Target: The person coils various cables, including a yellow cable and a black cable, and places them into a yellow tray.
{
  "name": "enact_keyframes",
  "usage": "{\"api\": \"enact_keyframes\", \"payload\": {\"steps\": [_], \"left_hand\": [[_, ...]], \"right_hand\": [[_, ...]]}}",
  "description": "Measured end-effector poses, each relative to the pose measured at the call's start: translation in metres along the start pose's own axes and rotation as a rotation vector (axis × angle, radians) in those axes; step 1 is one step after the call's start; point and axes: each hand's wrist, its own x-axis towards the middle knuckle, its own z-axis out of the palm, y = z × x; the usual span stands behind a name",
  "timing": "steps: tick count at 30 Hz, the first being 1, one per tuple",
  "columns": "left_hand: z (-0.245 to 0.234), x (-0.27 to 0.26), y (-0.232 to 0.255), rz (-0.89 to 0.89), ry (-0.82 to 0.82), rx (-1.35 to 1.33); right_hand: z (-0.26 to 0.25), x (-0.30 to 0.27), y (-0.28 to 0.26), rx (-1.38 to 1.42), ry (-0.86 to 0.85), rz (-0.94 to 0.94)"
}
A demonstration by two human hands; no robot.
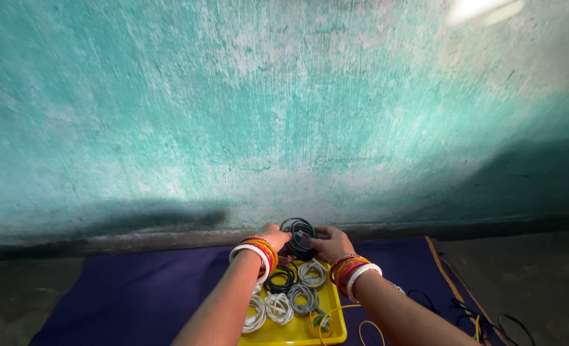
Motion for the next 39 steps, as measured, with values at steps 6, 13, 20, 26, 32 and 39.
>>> {"api": "enact_keyframes", "payload": {"steps": [6,13,20,26,32,39], "left_hand": [[-0.002,-0.068,0.030,-0.229,-0.127,-0.653],[0.038,-0.070,0.004,-0.254,-0.124,-0.590],[0.092,-0.084,-0.045,-0.425,-0.199,-0.602],[0.139,-0.093,-0.095,-0.499,-0.177,-0.632],[0.167,-0.100,-0.119,-0.475,-0.141,-0.150],[0.146,-0.146,-0.074,-0.257,-0.219,0.149]], "right_hand": [[-0.003,0.019,0.028,0.040,-0.038,0.068],[-0.007,0.023,0.056,-0.156,-0.066,0.121],[-0.006,0.000,0.102,-0.191,-0.182,0.255],[0.011,-0.013,0.149,-0.260,-0.239,0.330],[0.012,-0.031,0.170,-0.552,-0.402,0.303],[0.013,-0.036,0.170,-0.745,-0.474,0.173]]}}
